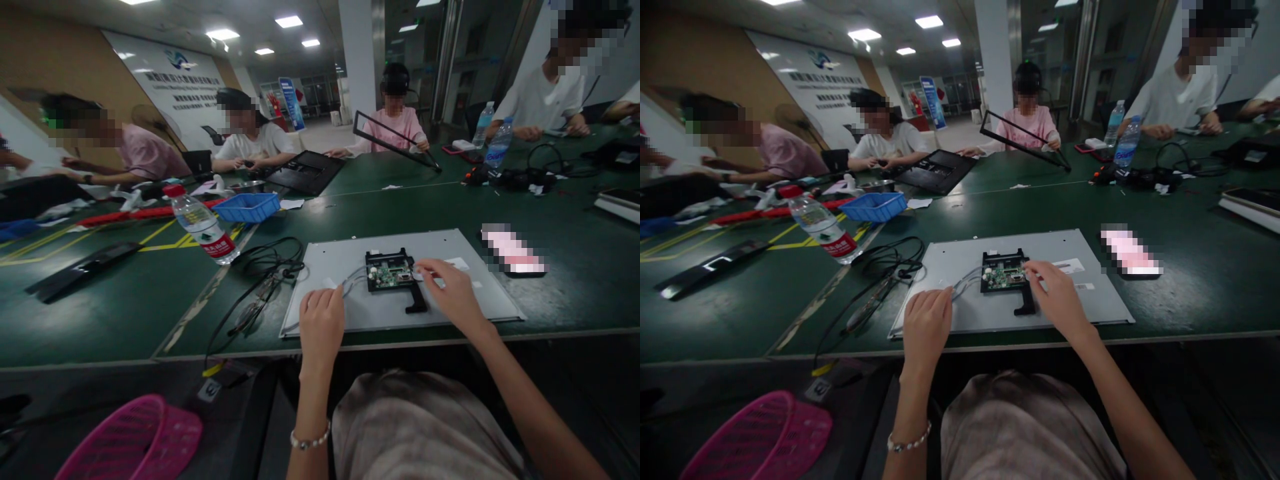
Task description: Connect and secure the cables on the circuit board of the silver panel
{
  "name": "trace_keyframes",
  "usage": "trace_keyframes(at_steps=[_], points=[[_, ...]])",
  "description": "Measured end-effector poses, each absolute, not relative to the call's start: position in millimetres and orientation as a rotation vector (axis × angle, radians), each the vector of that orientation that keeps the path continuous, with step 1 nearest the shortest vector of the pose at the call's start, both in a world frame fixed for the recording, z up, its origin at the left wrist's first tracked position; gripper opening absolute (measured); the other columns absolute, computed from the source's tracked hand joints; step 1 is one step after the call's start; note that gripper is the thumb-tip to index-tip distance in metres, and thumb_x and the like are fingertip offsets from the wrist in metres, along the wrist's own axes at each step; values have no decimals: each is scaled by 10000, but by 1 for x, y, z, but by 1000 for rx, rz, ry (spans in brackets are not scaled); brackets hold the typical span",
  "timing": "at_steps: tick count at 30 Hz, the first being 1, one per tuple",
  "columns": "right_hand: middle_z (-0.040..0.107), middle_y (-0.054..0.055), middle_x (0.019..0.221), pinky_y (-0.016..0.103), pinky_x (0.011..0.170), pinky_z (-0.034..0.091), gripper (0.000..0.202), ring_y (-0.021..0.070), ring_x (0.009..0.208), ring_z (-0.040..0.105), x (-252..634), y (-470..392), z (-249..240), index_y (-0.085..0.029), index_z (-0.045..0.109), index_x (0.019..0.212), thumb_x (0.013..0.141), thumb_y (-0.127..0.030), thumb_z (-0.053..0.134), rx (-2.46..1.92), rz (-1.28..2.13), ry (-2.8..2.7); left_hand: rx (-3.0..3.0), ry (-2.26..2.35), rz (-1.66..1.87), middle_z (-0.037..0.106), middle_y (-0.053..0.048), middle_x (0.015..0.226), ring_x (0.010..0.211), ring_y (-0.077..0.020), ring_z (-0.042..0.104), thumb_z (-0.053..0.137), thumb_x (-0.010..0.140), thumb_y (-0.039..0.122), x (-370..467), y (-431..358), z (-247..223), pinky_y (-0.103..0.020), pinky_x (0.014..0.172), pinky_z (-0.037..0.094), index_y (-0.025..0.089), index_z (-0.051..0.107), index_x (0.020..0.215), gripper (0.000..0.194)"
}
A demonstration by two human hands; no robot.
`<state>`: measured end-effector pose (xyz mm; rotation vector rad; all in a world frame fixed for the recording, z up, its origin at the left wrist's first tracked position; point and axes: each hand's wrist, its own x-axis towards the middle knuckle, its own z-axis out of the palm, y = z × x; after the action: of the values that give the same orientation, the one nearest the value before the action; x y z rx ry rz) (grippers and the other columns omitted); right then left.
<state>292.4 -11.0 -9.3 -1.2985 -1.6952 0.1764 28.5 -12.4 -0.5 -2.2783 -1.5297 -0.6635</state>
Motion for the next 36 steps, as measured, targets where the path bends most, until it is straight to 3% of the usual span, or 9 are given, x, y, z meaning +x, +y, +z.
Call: trace_keyframes(at_steps=[7,17,22,29,36], points=[[682,48,1062,345,926,485,273,190,1013,621,221,-17,5,-226,635,1100,944,-186,414,-1057,395,-2065,-2308,-1554,-673,695,-85,978,974,-242,604,417,924,138,35,-17,-11,-440,1007,363,171,614,1140,294],[627,117,1218,394,1000,480,344,218,1142,574,186,-9,-16,-170,590,1220,922,-155,419,-983,323,-2122,-2254,-1683,-1019,674,-97,1085,1019,-231,611,399,939,209,27,-17,-12,-423,984,419,182,572,1177,295],[604,147,1264,413,1068,427,366,231,1226,523,184,-9,-21,-125,567,1252,914,-157,433,-944,253,-2203,-2243,-1769,-981,659,-109,1125,1049,-254,603,407,929,214,23,-4,-12,-423,940,461,168,553,1194,305],[637,162,1208,390,1050,444,332,238,1176,559,182,-10,-20,-83,611,1179,919,-140,412,-963,179,-2260,-2380,-1760,-805,674,-92,1154,1040,-230,631,404,921,175,23,-2,-21,-447,1041,398,173,570,1167,296],[659,134,1199,394,1020,464,301,229,1156,585,183,-13,-20,-126,633,1152,926,-164,437,-965,190,-2266,-2382,-1836,-817,688,-76,1137,1040,-227,639,440,913,198,23,-1,-20,-440,1047,387,184,595,1140,275]])
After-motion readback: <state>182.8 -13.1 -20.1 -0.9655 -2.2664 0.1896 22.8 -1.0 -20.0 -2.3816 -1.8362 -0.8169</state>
